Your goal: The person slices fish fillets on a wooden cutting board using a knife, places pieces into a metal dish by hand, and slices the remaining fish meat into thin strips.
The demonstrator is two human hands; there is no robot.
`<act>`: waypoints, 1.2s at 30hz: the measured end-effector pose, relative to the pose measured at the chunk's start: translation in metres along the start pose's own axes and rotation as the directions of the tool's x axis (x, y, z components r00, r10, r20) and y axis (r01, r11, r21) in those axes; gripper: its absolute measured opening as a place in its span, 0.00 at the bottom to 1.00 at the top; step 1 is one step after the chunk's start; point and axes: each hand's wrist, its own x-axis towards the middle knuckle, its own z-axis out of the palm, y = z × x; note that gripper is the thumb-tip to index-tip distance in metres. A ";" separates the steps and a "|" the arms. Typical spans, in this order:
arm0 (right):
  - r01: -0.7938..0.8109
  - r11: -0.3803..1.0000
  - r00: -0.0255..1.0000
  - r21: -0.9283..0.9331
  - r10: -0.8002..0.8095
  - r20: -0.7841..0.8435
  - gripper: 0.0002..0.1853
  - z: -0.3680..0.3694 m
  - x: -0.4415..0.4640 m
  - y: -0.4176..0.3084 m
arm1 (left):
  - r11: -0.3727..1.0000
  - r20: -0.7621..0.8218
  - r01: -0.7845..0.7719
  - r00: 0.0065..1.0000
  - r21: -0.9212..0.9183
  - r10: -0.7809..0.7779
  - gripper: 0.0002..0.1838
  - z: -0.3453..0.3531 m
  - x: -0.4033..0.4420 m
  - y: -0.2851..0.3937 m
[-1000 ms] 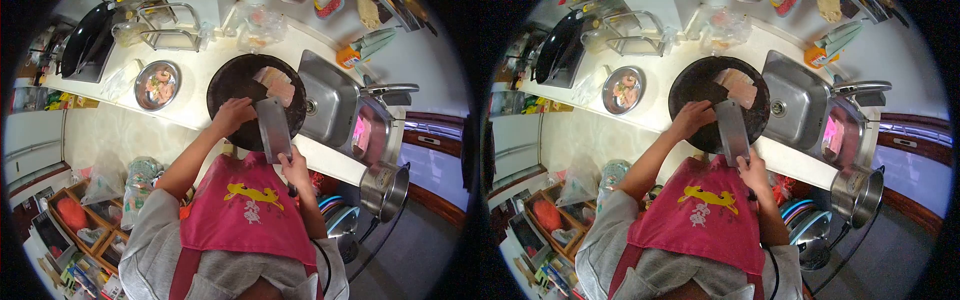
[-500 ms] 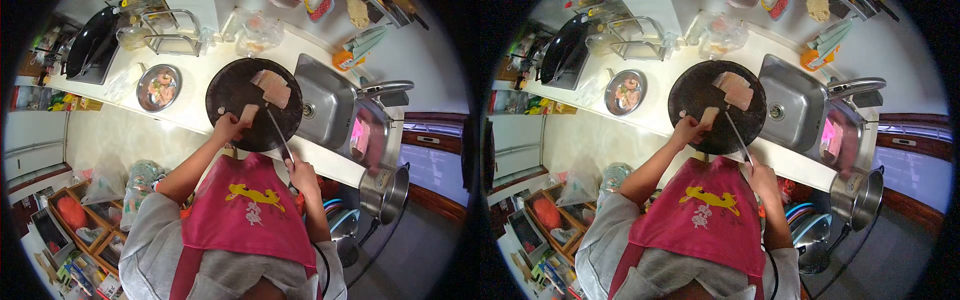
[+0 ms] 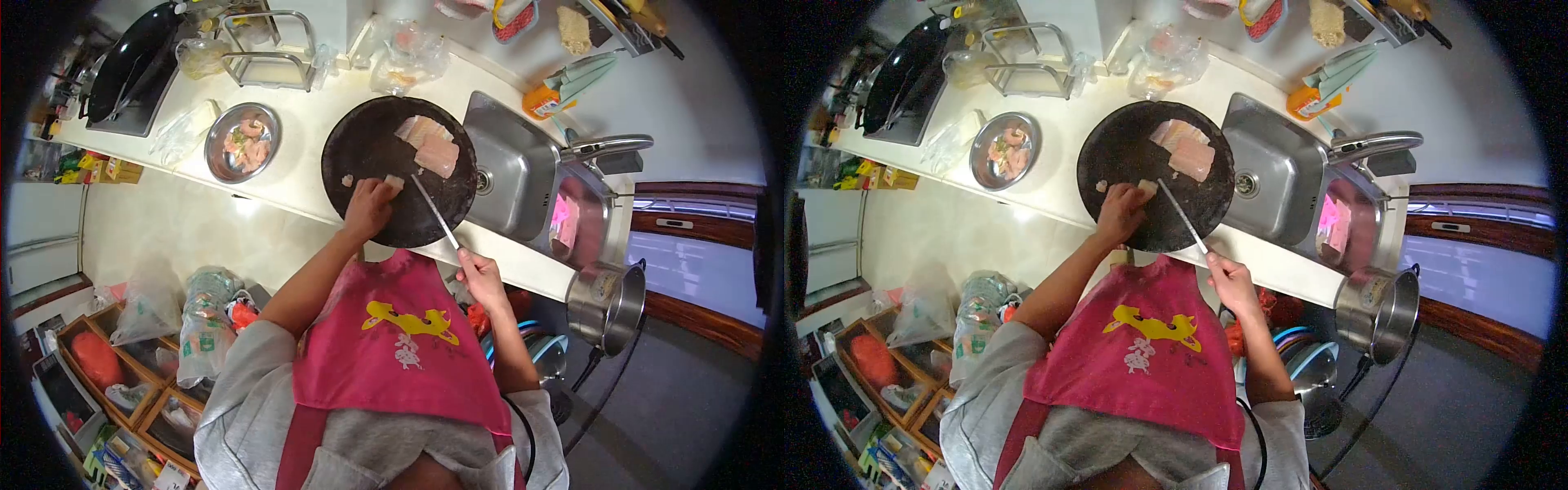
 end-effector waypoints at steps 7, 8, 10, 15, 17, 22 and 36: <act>0.241 0.926 0.965 -0.292 -0.260 -0.030 0.27 0.039 -0.006 -0.020 | 0.963 -0.044 -0.255 0.965 0.084 0.259 0.19 -0.008 -0.019 0.004; 0.247 0.888 0.960 -0.388 -0.279 -0.029 0.27 0.042 -0.008 -0.024 | 0.964 -0.048 -0.254 0.965 0.079 0.259 0.19 0.000 -0.021 -0.002; 0.309 0.847 0.932 -0.434 -0.360 -0.039 0.28 0.046 -0.006 -0.027 | 0.975 -0.039 -0.218 0.975 0.052 0.220 0.18 0.013 -0.021 -0.011; 0.276 0.833 0.940 -0.479 -0.337 -0.044 0.28 0.046 -0.004 -0.022 | 0.976 -0.056 -0.215 0.975 0.032 0.216 0.18 0.017 -0.025 -0.015; 0.287 0.824 0.935 -0.488 -0.351 -0.043 0.28 0.046 0.001 -0.021 | 0.982 -0.049 -0.190 0.980 0.017 0.191 0.19 0.015 -0.020 -0.012; 0.287 0.827 0.939 -0.484 -0.343 -0.031 0.29 0.053 0.011 -0.035 | 0.956 -0.033 -0.263 0.962 0.131 0.270 0.22 0.015 -0.019 -0.012; 0.411 0.763 0.901 -0.499 -0.423 0.095 0.28 0.058 0.059 -0.053 | 0.952 -0.026 -0.256 0.964 0.166 0.264 0.20 0.012 -0.021 -0.015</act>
